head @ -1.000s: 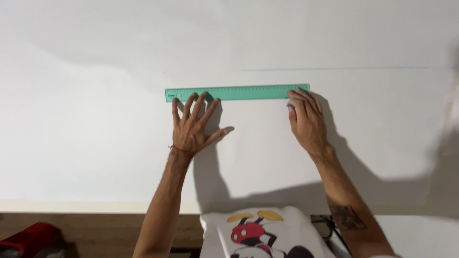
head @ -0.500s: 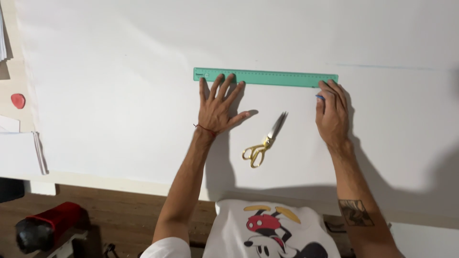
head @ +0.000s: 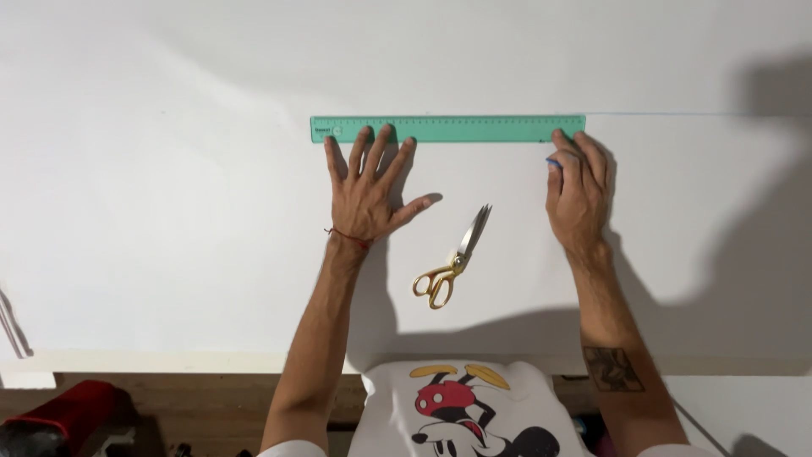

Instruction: Unrolling a large sheet of material, cutting it with scissors, and marking lines using a ruler and chalk.

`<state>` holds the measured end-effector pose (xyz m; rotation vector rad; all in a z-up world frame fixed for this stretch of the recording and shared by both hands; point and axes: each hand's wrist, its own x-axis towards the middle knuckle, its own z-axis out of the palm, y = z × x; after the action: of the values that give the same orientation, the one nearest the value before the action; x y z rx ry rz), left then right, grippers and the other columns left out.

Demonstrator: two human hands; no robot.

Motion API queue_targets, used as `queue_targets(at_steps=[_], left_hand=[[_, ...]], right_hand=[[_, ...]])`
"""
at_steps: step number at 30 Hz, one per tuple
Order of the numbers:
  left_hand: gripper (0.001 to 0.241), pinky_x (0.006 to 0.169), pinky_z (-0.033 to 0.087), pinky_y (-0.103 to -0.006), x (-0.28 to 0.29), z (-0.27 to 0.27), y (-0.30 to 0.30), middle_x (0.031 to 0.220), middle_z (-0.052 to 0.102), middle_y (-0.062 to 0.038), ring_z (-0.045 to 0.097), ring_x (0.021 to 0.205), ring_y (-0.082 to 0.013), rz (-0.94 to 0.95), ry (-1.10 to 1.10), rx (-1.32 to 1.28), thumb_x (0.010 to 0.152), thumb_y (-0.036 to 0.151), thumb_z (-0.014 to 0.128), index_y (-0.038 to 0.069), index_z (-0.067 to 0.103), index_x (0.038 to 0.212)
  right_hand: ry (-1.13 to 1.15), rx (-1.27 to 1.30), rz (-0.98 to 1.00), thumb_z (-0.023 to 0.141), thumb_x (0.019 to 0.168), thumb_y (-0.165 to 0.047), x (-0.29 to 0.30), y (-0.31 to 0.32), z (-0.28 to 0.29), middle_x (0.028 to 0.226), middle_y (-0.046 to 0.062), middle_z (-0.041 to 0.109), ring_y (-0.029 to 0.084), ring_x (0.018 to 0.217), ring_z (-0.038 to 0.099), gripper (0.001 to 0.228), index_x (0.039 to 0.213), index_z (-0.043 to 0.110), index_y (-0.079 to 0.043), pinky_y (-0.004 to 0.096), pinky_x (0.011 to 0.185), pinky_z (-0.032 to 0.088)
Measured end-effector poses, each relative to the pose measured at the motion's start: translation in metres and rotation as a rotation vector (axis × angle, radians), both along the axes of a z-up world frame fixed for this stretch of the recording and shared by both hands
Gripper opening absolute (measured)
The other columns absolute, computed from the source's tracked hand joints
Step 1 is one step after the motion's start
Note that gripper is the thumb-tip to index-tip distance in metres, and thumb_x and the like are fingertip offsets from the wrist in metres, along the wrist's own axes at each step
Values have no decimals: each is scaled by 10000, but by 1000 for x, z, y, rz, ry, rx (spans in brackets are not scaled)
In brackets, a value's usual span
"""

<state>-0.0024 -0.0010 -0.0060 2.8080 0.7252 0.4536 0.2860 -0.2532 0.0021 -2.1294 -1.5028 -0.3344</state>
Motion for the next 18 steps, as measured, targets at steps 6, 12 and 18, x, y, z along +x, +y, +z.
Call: queue_targets(at_steps=[6,12,18], left_hand=[[982,1351,119,-856,7,4,3,1790,584,-68,449,1703,-383,16,4,19,993,1010,580,378,633,1743],[1004,1369,86,-838,7,4,2,1809,564,-54,408,1729,-366,34,19,13,975,1036,571,398,620,1749],[1025,1375,69,-838,8,3,2,1827,535,-40,367,1746,-361,39,39,-12,951,1052,590,414,611,1753]], right_hand=[[-15,22,4,599,1282,-123,7,6,0,1576,148,825,394,1435,704,166,1256,745,-50,554,1242,505],[-19,7,7,636,1272,-119,9,4,-7,1589,145,830,386,1465,688,128,1261,749,-58,557,1268,491],[-11,10,11,595,1291,-120,7,3,-6,1590,156,827,396,1458,676,150,1263,727,-53,567,1245,493]])
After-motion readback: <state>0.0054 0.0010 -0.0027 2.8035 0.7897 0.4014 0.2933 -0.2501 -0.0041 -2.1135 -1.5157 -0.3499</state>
